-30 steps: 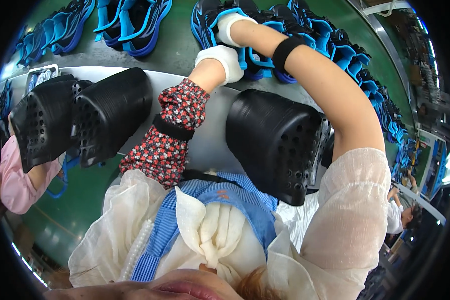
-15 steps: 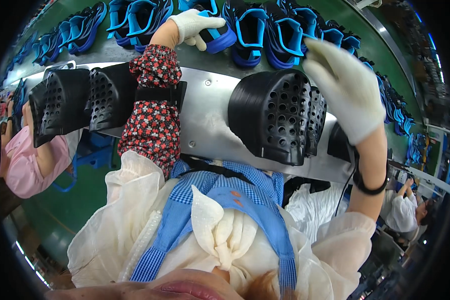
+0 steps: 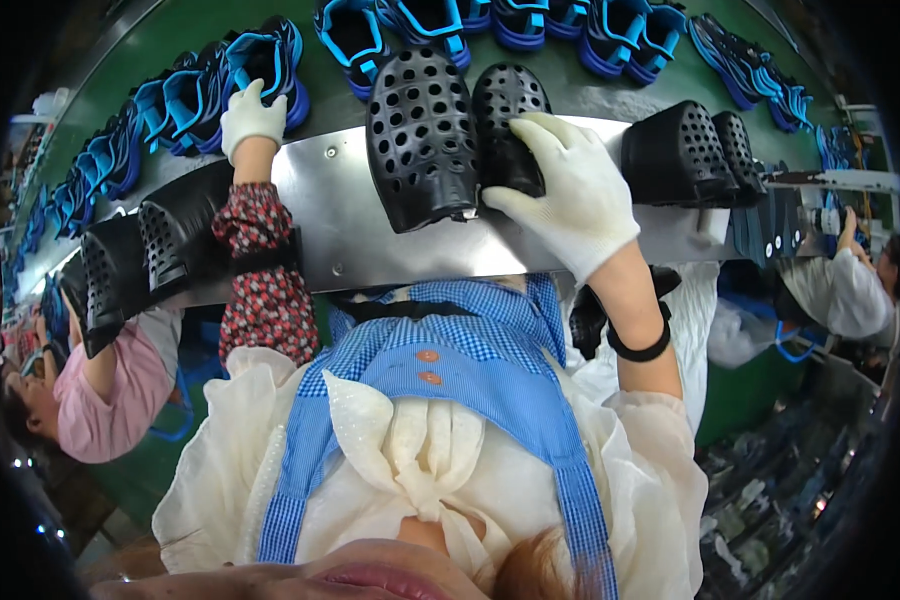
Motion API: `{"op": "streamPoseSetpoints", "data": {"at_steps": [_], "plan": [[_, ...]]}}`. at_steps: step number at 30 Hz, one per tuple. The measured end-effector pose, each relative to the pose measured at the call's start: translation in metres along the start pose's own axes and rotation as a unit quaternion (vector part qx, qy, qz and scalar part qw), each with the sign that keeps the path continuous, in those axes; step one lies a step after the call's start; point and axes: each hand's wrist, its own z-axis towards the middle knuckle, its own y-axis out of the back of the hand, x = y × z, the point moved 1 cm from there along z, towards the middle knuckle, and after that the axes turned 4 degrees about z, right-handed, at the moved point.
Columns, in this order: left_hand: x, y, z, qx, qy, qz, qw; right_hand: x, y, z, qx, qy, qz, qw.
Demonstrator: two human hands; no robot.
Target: Assembling and inspecting shoe components on a factory production line.
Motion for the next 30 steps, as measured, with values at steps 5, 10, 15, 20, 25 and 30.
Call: {"op": "streamPoseSetpoints", "data": {"at_steps": [5,10,15,20,25,30], "plan": [[0.001,0.018,-0.013,-0.101,-0.085,-0.084,0.988,0.003,-0.005,-0.001,-0.041,-0.052,-0.036,0.997],[-0.005,0.036,-0.025,-0.090,-0.179,-0.218,0.955,0.005,-0.013,-0.006,-0.080,-0.088,-0.037,0.992],[-0.026,0.058,-0.044,-0.112,-0.218,-0.271,0.931,0.006,-0.016,-0.011,-0.105,-0.068,-0.012,0.992],[-0.035,0.070,-0.049,-0.099,-0.245,-0.287,0.921,0.008,-0.017,-0.011,-0.106,-0.089,-0.007,0.990],[-0.039,0.069,-0.054,-0.064,-0.235,-0.314,0.917,0.009,-0.025,-0.011,-0.124,-0.080,-0.022,0.989],[-0.036,0.070,-0.055,-0.053,-0.237,-0.316,0.917,0.008,-0.002,-0.021,-0.169,-0.069,0.004,0.983]]}}
